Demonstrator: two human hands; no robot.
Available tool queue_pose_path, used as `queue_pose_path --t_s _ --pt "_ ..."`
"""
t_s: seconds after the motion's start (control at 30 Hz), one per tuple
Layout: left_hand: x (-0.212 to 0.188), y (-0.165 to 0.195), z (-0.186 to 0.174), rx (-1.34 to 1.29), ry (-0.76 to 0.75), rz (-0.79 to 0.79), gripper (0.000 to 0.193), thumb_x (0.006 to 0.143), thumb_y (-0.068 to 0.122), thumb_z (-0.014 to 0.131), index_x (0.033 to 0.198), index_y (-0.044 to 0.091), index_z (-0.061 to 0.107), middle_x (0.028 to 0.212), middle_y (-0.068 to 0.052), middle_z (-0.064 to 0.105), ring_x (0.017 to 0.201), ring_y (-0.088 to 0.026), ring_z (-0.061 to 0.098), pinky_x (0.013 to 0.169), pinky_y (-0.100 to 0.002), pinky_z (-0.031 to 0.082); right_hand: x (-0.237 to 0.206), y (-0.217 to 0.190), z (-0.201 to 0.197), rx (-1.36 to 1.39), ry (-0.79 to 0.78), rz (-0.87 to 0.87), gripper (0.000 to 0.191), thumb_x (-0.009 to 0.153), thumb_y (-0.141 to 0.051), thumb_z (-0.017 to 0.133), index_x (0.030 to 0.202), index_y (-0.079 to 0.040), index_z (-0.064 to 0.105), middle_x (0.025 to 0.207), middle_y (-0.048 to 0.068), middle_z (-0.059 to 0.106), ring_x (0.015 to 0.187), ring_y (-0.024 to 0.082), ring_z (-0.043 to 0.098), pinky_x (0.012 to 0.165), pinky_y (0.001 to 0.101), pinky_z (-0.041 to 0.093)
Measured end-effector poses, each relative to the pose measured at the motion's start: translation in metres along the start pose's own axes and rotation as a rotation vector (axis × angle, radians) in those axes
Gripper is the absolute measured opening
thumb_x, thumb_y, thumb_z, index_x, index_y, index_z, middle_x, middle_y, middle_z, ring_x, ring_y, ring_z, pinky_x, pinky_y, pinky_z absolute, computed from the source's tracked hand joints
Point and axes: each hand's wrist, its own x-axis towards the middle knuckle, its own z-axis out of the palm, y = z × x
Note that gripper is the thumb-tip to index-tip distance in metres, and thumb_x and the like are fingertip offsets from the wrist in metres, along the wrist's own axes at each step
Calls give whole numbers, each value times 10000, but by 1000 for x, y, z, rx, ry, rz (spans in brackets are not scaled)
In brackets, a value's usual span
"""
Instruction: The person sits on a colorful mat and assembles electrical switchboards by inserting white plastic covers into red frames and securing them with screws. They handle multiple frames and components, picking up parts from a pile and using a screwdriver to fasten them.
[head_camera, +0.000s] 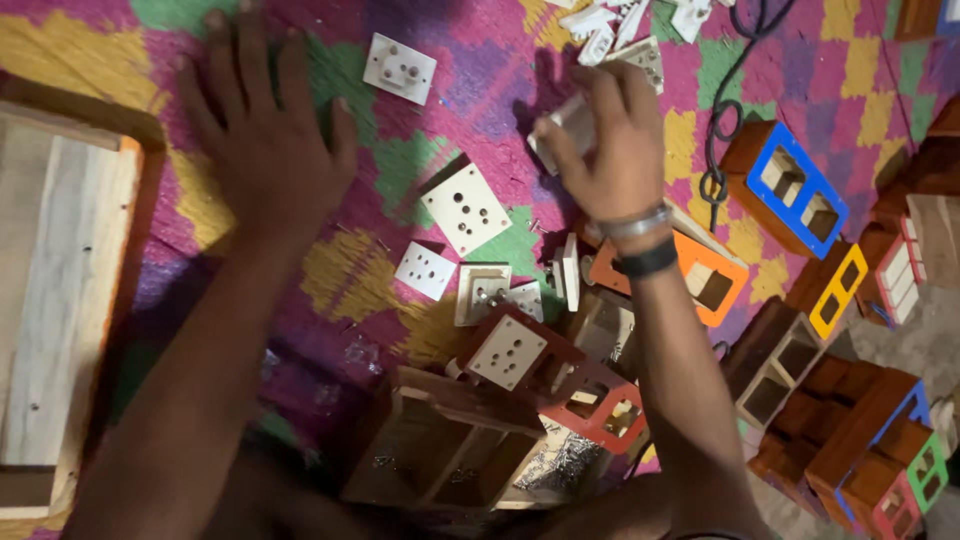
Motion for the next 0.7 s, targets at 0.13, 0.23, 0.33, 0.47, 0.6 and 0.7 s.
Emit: queue_pose_path --t_s 0.13,0.23,0.33,0.47,0.6,0.7 --pt "-4 3 -3 -40 -8 -5 570 996 280 585 1477 -20 527 1607 -255 379 1550 -467 305 1246 -683 176 -55 -36 -47 334 -279 552 203 999 -207 761 1082 -27 715 880 112 694 702 236 669 662 372 527" --pt "-3 5 -3 -50 -32 -30 564 1011 303 606 1474 -9 532 1633 -243 387 1544 -462 311 1246 -686 175 -94 -69 -70 233 -298 478 229 959 -232 780 1069 -47 703 921 109 697 777 266 688 691 381 546" --pt "-2 5 -3 -43 1 -17 570 993 295 606 1470 -9 536 1634 -246 382 1562 -463 297 1251 -683 168 -117 -112 -77 114 -389 493 284 841 -252 787 1024 -48 709 899 126 692 792 297 669 681 416 539" --pt "-4 4 1 -22 17 3 562 998 280 589 1474 -14 531 1648 -253 372 1590 -460 279 1274 -677 156 -135 -155 -81 127 -348 529 467 788 -281 796 1138 15 704 1017 163 669 882 338 627 745 435 531" --pt "-8 3 5 -2 17 21 539 1010 279 581 1460 -12 528 1655 -255 374 1581 -450 274 1281 -677 154 -140 -145 -78 105 -270 600 416 818 -272 813 1107 2 691 1012 148 650 917 337 633 770 435 546" --pt "-5 1 5 11 31 15 562 1006 280 581 1481 -16 533 1650 -254 381 1593 -452 283 1265 -669 161 -133 -117 -67 12 -241 818 389 827 -236 817 1102 10 694 973 156 661 872 336 641 743 441 538"
